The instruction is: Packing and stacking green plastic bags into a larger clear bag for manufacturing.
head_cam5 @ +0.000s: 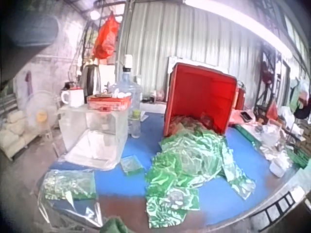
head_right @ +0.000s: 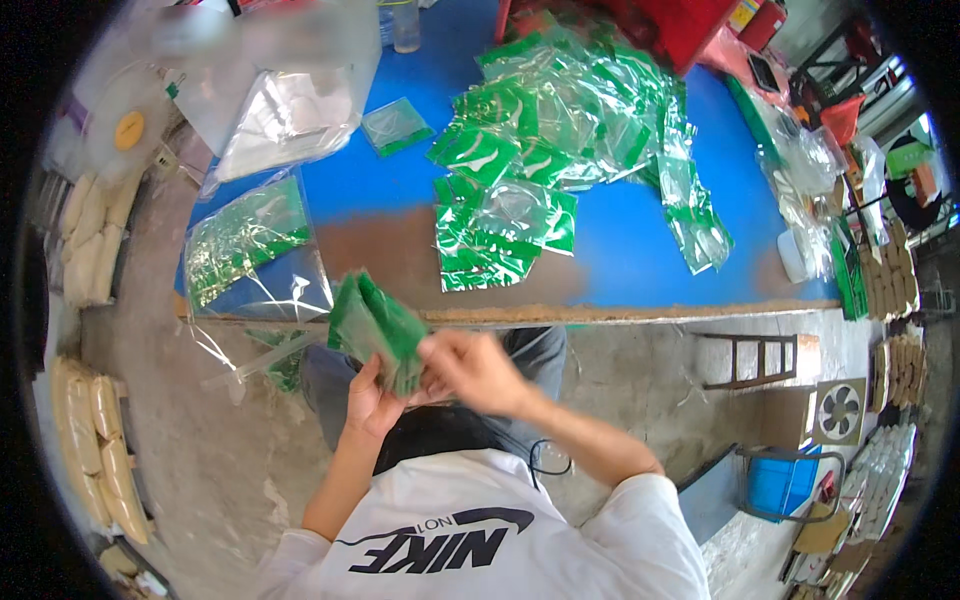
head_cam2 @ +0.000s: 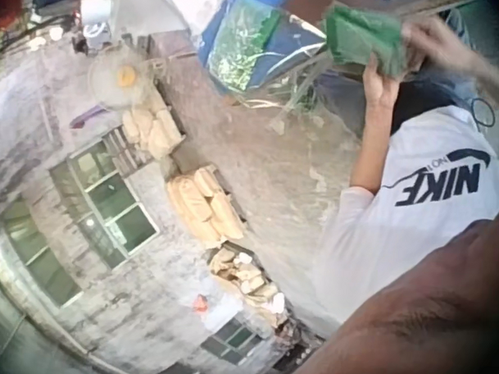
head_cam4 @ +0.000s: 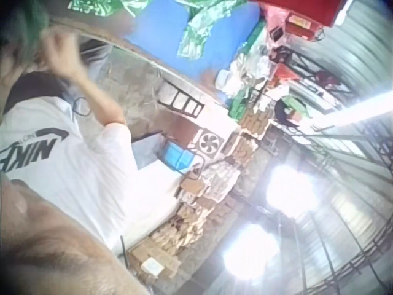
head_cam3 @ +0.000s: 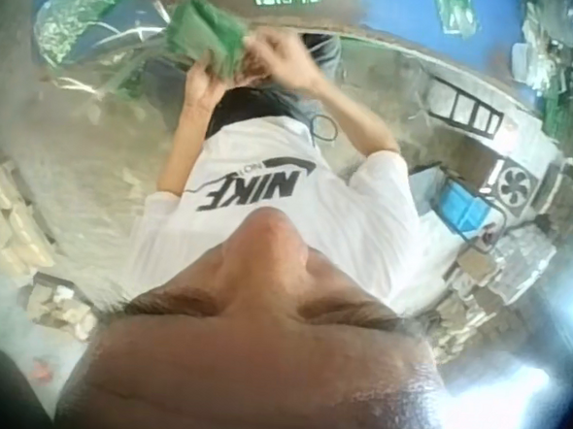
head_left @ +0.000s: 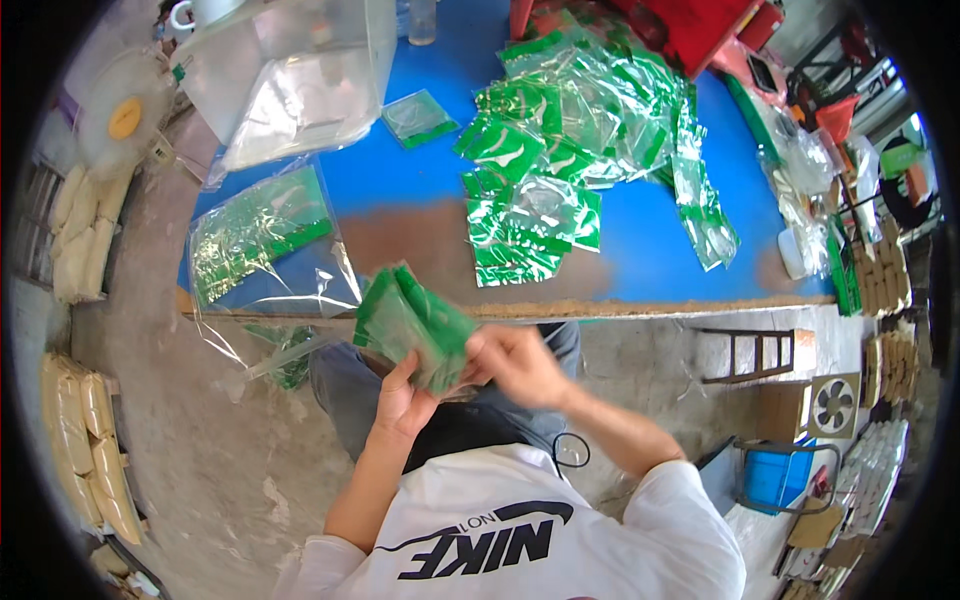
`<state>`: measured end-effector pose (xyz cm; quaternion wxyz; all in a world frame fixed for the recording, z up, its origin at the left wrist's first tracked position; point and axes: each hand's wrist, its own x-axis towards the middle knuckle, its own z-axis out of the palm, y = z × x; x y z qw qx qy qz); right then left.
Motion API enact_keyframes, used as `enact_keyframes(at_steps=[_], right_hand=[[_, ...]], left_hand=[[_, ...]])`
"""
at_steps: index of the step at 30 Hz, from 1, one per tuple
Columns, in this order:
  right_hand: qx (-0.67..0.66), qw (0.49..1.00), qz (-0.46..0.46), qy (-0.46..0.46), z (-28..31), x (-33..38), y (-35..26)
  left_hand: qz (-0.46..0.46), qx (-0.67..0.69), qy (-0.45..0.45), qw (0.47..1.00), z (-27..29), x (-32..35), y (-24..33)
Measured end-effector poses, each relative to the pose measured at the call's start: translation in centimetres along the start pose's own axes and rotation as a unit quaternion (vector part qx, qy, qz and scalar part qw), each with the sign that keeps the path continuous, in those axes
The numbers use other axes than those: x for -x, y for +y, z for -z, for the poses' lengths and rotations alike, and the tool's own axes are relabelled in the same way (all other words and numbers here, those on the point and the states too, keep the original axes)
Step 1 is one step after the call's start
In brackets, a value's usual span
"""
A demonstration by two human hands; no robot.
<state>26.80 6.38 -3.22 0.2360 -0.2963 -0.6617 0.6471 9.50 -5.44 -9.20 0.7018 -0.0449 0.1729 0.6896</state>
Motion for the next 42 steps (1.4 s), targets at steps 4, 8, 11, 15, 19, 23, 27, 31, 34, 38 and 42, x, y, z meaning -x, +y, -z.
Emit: enact_keyframes(at_steps=[4, 8, 11, 15, 19, 23, 27, 31, 34, 38, 42], right_hand=[[0.445, 0.855, 0.158, 0.213, 11.9, -10.2, -1.1], [0.615, 0.756, 0.143, 0.176, 17.8, -13.9, -0.3], [0.552, 0.814, 0.109, 0.145, 16.5, -13.6, -1.5], [0.284, 0.875, 0.100, 0.379, 14.1, -10.7, -1.9], [0.063, 0.831, 0.153, 0.531, 12.0, -7.3, -0.9], [0.014, 0.956, 0.087, 0.280, 2.4, -0.4, 1.9], [0.231, 0.954, 0.126, 0.142, 2.8, 0.9, 0.3], [0.554, 0.805, 0.174, 0.118, 5.1, -1.6, 0.1], [0.519, 0.814, 0.257, 0.047, 4.6, -1.0, 1.5], [-0.121, 0.966, 0.058, 0.223, -0.7, 1.3, 2.1], [0.026, 0.998, -0.002, 0.058, 0.6, 1.2, -0.6]], left_hand=[[-0.045, -0.069, 0.051, 0.995, 0.1, -0.2, -0.5], [-0.037, -0.106, 0.057, 0.992, 0.4, 0.3, -1.4], [-0.040, -0.105, 0.045, 0.993, 0.6, 1.0, -1.2], [0.020, -0.059, 0.000, 0.998, 2.1, 0.9, -1.0], [0.036, -0.005, -0.049, 0.998, 1.8, 0.1, -1.6], [0.023, 0.007, -0.031, 0.999, 0.6, -1.0, -2.1], [-0.037, -0.068, 0.049, 0.996, -0.5, -0.7, -1.4], [-0.086, -0.130, 0.036, 0.987, 1.7, 1.5, -0.2], [-0.056, -0.098, -0.075, 0.991, 3.7, 2.7, 0.4], [-0.051, -0.073, -0.103, 0.991, 3.4, 2.1, -0.9], [-0.070, -0.083, -0.018, 0.994, -0.5, 1.8, -0.7]])
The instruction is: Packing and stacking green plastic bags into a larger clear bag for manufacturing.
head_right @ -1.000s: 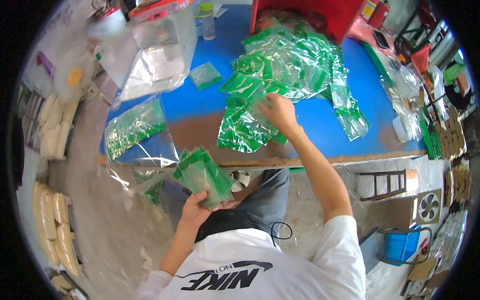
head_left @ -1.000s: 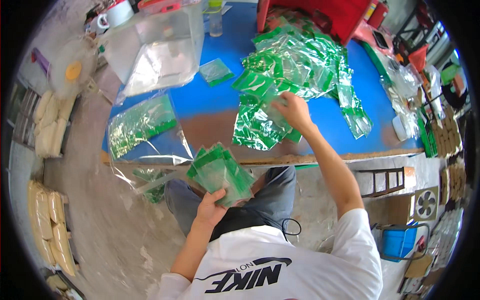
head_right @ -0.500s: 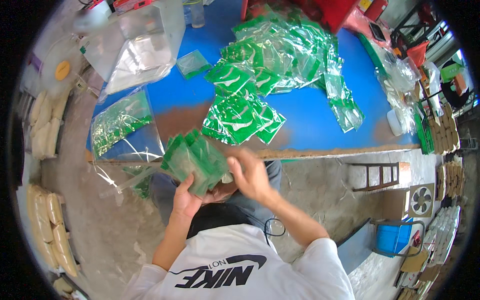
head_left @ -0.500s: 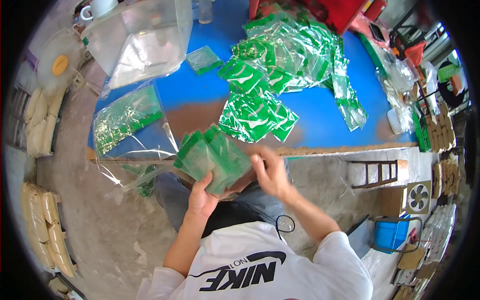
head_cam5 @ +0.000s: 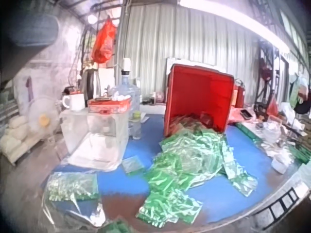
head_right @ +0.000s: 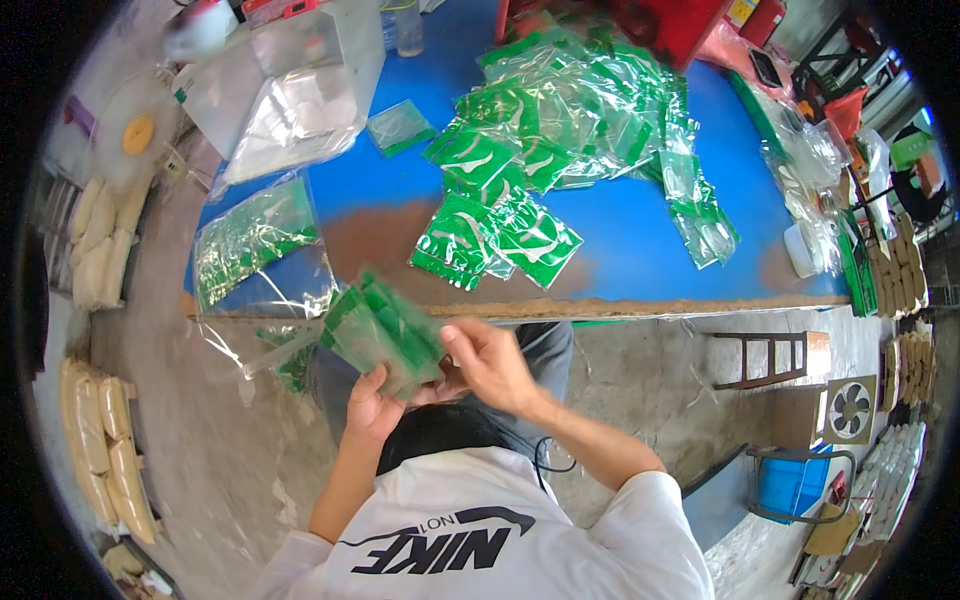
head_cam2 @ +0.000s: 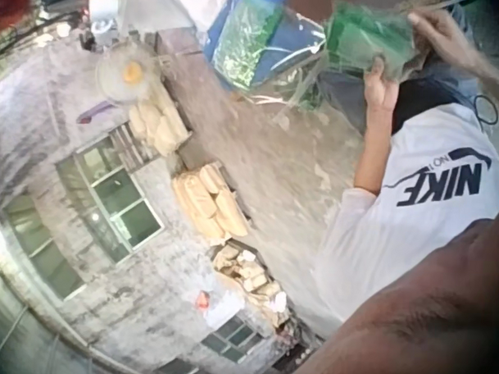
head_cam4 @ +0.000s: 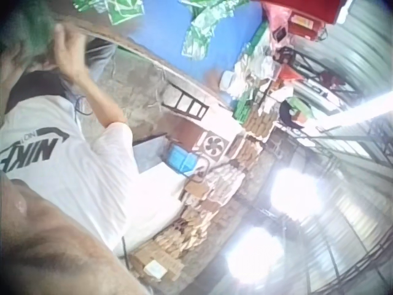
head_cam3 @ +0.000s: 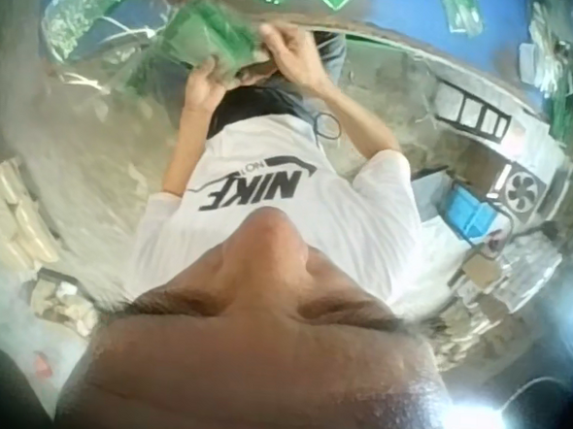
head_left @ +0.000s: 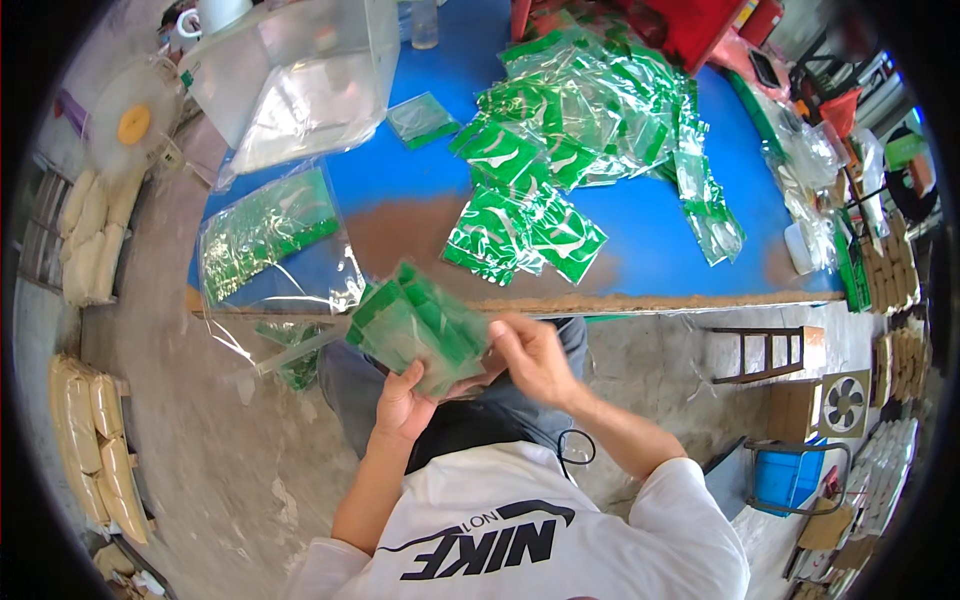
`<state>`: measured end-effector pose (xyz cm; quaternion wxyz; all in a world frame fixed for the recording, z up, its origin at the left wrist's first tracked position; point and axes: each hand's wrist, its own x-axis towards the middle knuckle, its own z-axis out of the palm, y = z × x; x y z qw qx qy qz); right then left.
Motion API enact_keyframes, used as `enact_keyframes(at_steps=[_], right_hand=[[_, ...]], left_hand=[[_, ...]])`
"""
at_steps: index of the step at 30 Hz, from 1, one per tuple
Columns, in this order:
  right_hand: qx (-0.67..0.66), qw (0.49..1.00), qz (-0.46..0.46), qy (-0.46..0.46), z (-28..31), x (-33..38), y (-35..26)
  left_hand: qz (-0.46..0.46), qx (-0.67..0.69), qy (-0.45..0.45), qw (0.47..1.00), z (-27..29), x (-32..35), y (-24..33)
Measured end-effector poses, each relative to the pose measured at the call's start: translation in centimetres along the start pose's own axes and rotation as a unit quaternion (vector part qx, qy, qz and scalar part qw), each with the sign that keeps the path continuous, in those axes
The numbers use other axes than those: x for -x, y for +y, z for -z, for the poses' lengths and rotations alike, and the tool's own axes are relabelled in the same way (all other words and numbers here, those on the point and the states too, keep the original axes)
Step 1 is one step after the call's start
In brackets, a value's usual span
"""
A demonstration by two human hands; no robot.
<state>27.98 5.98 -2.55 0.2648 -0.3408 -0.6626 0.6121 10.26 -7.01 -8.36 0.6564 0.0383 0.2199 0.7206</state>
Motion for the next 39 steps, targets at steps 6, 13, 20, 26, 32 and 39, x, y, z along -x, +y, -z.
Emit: enact_keyframes(at_steps=[6, 13, 20, 26, 32, 39], right_hand=[[0.499, 0.821, 0.216, 0.172, 8.8, -2.3, 2.5], [-0.016, 0.985, 0.002, 0.170, 1.6, 1.5, 1.7], [0.392, 0.858, 0.233, 0.238, 4.7, -11.9, 0.8], [0.407, 0.896, 0.115, 0.135, 7.9, -15.9, 0.0], [0.334, 0.826, 0.453, 0.018, 2.3, -6.1, -3.8], [0.418, 0.870, 0.258, 0.035, 6.1, -5.9, -1.2]], left_hand=[[0.008, -0.019, 0.011, 1.000, 3.8, 0.5, 0.0], [0.037, 0.012, -0.095, 0.995, 4.3, -0.4, -0.9], [0.044, -0.045, -0.005, 0.998, 1.4, -0.4, -1.0], [0.008, -0.115, 0.013, 0.993, -1.2, 1.4, 0.2], [0.056, -0.010, 0.012, 0.998, 0.4, -0.1, 0.0], [0.006, -0.146, 0.040, 0.988, -0.3, -0.3, 0.3]])
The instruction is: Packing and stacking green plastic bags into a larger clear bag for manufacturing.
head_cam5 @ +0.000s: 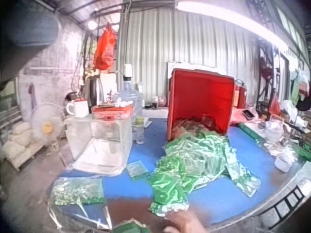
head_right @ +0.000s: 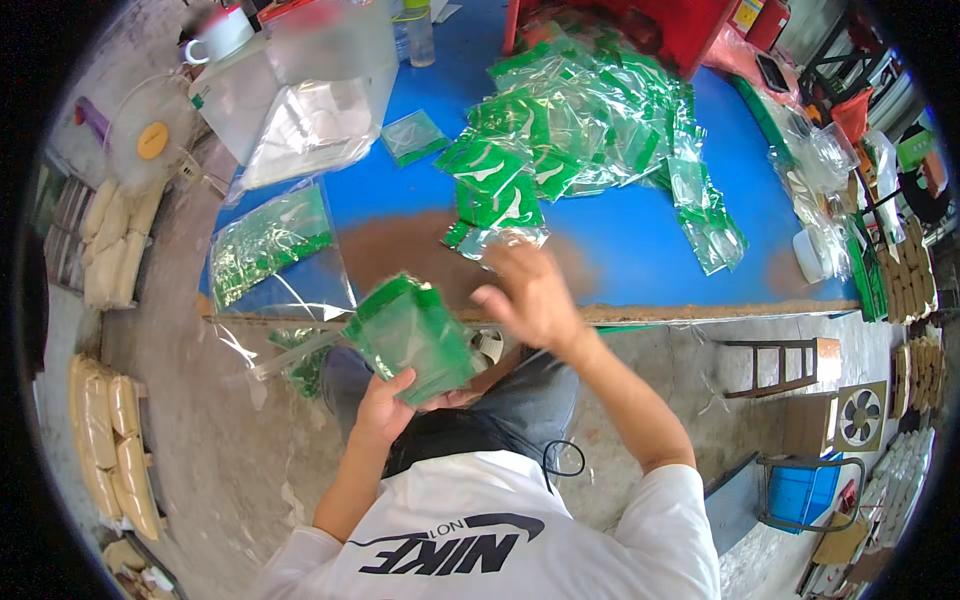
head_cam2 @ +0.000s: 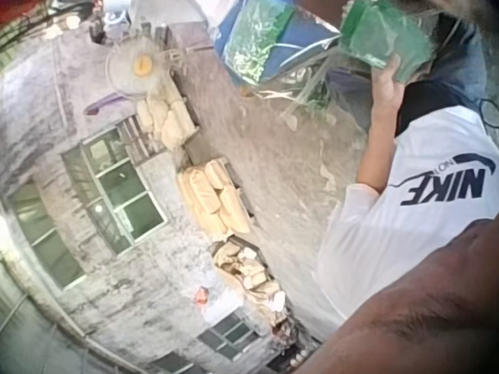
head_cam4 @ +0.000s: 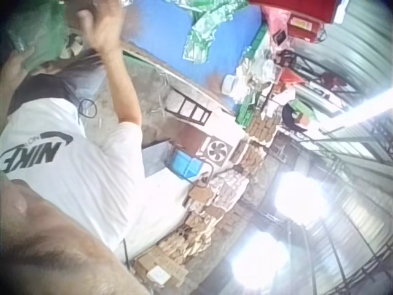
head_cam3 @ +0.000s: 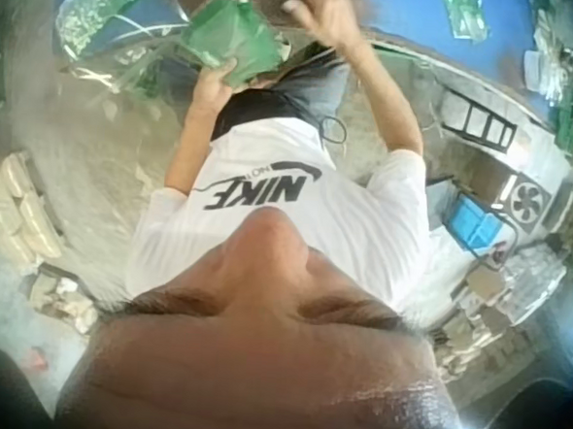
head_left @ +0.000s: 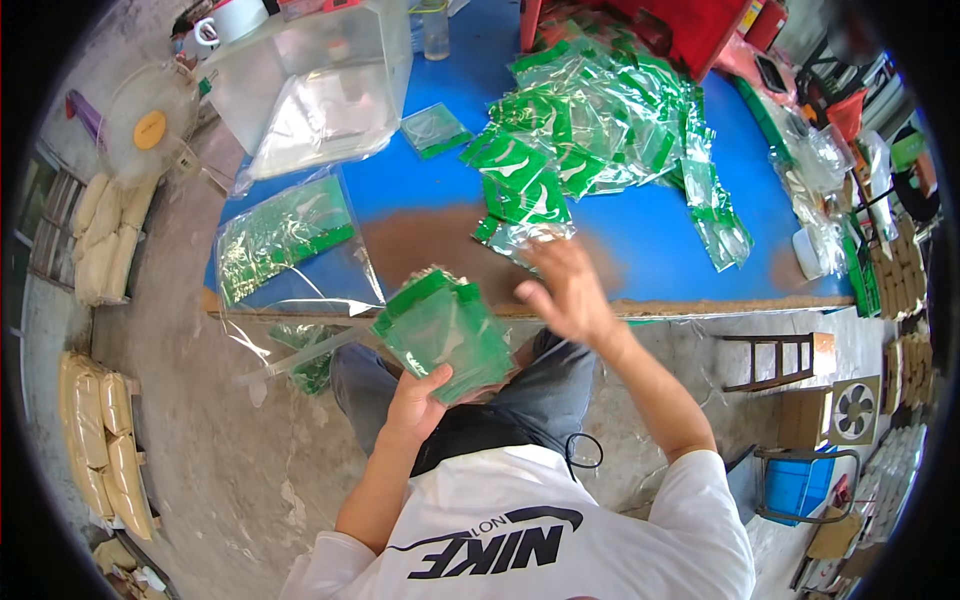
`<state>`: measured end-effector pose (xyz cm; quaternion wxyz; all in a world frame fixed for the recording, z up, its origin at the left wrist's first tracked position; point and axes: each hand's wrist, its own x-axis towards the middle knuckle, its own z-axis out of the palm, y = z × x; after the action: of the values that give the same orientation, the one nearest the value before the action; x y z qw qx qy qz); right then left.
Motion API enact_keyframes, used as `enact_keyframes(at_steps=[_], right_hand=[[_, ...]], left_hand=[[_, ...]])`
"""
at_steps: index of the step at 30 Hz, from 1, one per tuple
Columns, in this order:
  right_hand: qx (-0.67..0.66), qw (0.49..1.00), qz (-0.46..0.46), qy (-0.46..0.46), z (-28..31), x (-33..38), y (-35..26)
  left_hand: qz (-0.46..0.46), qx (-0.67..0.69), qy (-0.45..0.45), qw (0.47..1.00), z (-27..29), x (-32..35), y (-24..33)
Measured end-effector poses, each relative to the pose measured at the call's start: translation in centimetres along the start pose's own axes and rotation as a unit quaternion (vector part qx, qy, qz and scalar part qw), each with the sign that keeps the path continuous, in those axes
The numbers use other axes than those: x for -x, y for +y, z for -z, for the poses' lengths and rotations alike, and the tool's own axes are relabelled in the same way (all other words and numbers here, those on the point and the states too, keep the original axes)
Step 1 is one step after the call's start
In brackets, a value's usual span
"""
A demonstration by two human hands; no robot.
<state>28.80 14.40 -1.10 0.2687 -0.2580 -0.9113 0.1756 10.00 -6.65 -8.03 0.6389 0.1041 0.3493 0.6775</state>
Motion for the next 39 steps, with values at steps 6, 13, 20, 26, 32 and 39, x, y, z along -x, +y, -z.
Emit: enact_keyframes(at_steps=[6, 13, 20, 26, 32, 39], right_hand=[[-0.010, 0.993, 0.095, -0.071, -3.0, 3.1, -1.4], [0.111, 0.994, 0.007, 0.008, -2.3, -3.8, 5.1], [-0.040, 0.984, 0.157, -0.078, -2.6, 3.5, 0.0], [-0.385, 0.865, -0.276, -0.167, -2.0, 0.6, -5.7], [-0.179, 0.964, -0.194, -0.011, -2.5, -8.7, 0.8], [0.069, 0.979, 0.112, -0.159, -5.7, -3.6, -1.9]], left_hand=[[-0.037, 0.075, -0.045, 0.995, -0.1, 0.2, -0.7], [-0.048, 0.086, 0.041, 0.994, 2.2, 0.4, -1.5], [-0.019, 0.116, -0.093, 0.989, 5.1, 2.4, 0.1], [-0.017, 0.040, -0.072, 0.996, 2.1, 0.0, 1.5], [-0.048, -0.013, -0.030, 0.998, 1.4, 0.2, 1.3], [-0.053, 0.176, -0.006, 0.983, 6.3, 1.8, -0.2]])
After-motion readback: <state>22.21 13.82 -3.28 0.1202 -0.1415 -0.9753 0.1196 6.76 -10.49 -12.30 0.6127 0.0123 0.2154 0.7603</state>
